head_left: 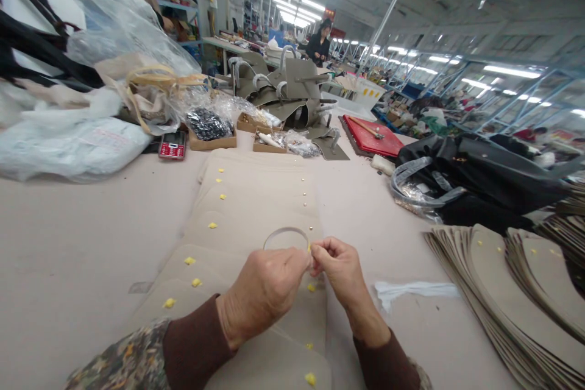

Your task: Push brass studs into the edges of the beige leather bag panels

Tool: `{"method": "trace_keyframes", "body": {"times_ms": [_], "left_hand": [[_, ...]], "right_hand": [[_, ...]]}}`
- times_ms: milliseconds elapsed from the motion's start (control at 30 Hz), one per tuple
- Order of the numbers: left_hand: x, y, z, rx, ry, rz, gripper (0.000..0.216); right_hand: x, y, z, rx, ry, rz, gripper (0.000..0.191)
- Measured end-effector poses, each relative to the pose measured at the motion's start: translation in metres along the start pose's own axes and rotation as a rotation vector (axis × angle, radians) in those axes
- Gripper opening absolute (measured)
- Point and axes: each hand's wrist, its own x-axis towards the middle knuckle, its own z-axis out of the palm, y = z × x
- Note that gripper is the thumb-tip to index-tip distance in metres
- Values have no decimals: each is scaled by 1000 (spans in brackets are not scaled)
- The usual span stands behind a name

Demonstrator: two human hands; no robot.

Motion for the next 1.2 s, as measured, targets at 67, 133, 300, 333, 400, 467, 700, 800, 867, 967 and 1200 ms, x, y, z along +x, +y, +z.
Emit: {"method": "trace_keyframes", "body": {"times_ms": [67,133,300,333,400,467,700,800,867,967,1200], "left_hand": [[4,-9,6,120,-96,-67,17],[6,-18,11,223,-245,-119,13],[0,-27,13,244,-441,-189,13],[-2,-26,12,228,-457,-204,14],[-6,-23,10,195,-486,-209,16],[-10,-21,9,170,-496,-194,17],[-14,-21,11,162,-443,-183,20],[-16,-22,13,158,-412,-170,21],[-16,-22,14,151,-401,-170,20],[-16,-22,13,153,-426,-177,19],[-16,-22,12,157,-422,-174,17]], "right_hand": [[9,10,-8,-5,-15,54,25],[15,19,-14,-30,-49,91,29],[20,28,-18,-90,-137,152,30],[20,27,-19,-95,-150,167,30],[21,25,-20,-116,-189,202,29],[21,21,-21,-162,-245,237,26],[14,15,-18,-417,-307,71,20],[12,14,-15,-568,-277,-92,20],[12,13,-13,-633,-252,-161,20],[12,13,-11,-670,-225,-190,16],[-2,25,-22,-598,-144,-164,18]]}}
